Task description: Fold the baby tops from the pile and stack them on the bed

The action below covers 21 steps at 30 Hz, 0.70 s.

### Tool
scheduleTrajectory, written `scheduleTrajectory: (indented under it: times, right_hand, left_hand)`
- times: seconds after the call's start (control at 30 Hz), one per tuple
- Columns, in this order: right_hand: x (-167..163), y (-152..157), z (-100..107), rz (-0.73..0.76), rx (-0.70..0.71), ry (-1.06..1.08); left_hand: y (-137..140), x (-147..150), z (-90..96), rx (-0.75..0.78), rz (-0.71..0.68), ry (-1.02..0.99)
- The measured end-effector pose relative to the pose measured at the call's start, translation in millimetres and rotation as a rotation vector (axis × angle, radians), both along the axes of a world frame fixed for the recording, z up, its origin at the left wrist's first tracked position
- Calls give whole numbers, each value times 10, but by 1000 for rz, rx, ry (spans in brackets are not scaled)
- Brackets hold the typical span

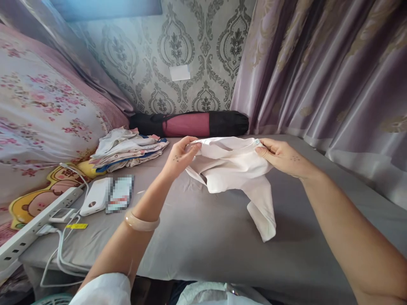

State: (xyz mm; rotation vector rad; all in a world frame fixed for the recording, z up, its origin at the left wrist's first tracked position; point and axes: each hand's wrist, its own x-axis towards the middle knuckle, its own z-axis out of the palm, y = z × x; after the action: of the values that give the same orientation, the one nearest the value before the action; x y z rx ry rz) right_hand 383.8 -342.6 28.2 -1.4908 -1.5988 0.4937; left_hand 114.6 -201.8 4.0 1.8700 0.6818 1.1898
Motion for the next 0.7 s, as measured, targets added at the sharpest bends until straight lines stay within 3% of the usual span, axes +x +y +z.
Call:
scheduleTrajectory:
  times: [0.17,0.27,0.37,0.53,0.63,0.7]
  right_hand:
    - [89,-69,378,-23,-53,179]
    - [164,-144,681,6,-93,159]
    - [253,-177,894,-17,-29,110]
    - [385,-49,1003,-119,-18,-56]
    - [427,57,1032,-228,214,-9]
    - [435,116,1027,-238,271,-23]
  left_hand:
    - [-23,-204,510,69,3,108]
    - [14,-301,849,146,-15,209]
    - [109,-354,1103,177,36,208]
    - [326,-310,1277,213,98,413]
    - [400,-226,1329,389,236,275]
    - [419,-165,1344,492,264,258]
